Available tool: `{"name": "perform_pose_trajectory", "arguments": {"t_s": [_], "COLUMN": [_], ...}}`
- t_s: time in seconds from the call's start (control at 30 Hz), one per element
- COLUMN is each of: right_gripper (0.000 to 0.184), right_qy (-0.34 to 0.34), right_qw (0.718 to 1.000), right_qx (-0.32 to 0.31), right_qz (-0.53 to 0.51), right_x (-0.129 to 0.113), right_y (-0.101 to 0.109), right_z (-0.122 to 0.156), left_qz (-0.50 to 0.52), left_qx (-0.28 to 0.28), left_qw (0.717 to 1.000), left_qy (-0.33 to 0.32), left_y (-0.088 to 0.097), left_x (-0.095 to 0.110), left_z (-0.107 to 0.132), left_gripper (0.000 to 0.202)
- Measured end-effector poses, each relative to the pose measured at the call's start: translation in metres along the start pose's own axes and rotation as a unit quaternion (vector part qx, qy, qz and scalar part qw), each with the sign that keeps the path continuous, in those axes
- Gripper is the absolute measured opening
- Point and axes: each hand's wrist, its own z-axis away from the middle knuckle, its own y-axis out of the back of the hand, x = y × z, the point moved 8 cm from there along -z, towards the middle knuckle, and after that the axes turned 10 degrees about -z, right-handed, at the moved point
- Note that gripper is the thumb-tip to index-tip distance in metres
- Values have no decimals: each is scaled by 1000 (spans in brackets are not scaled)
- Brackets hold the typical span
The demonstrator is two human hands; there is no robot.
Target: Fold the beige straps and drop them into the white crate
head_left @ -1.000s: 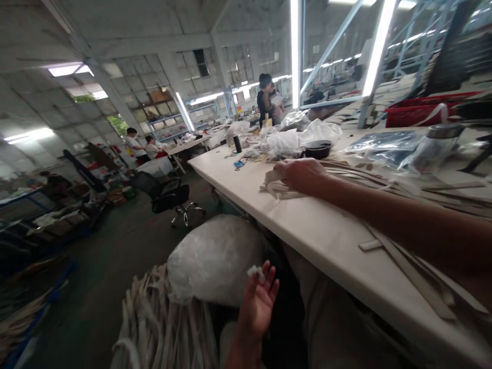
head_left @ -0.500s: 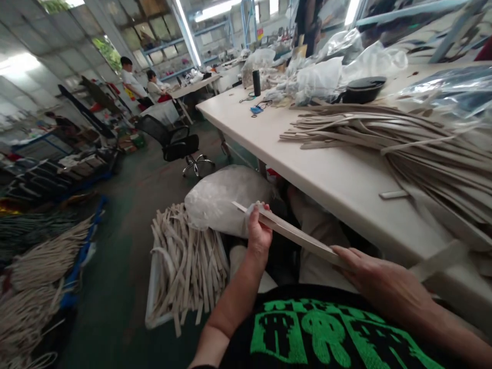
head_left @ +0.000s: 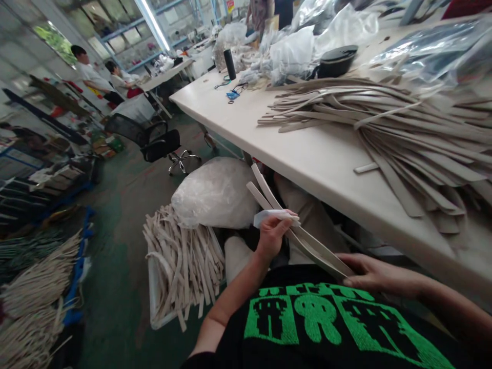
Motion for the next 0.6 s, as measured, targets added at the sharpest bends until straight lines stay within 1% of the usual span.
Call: {"name": "perform_pose_trajectory", "arguments": {"t_s": [0.07,0.1,0.13,0.17,0.2,0.23,0.27,0.33,0.37,0.4,0.43,0.47,0.53,0.6], "right_gripper": [61,59,57,57,59,62,63,67,68,68,68,67,67,67], "right_qy": [10,25,45,66,84,96,101,89,77,65,53,43,35,40], "right_qw": [997,994,993,992,992,992,993,995,996,997,997,998,998,997], "right_qx": [-55,-75,-83,-87,-85,-77,-68,-49,-41,-40,-43,-49,-55,-44], "right_qz": [-62,-71,-69,-57,-40,-22,-5,19,25,29,29,24,-5,-43], "right_x": [-33,-47,-59,-68,-74,-78,-78,-71,-66,-60,-55,-51,-48,-51], "right_y": [-10,-14,-17,-20,-22,-24,-25,-25,-25,-24,-24,-24,-25,-25], "right_z": [-38,-57,-75,-91,-104,-113,-119,-120,-117,-112,-107,-103,-98,-102], "left_qz": [-50,-65,-72,-68,-56,-39,-22,4,9,10,7,2,-6,-3], "left_qx": [-58,-75,-78,-63,-34,7,57,147,178,196,202,196,174,160], "left_qw": [997,994,992,993,995,996,996,989,984,980,979,980,981,981], "left_qy": [26,46,64,77,81,75,60,32,25,24,31,45,80,113], "left_y": [-12,-14,-13,-7,3,16,32,64,76,85,90,90,81,69], "left_x": [-6,-10,-13,-14,-12,-9,-3,7,10,12,11,8,-2,-14], "left_z": [7,11,12,12,10,7,4,1,0,1,2,4,8,13], "left_gripper": [20,22,24,26,27,28,28,28,28,27,26,25,21,19]}}
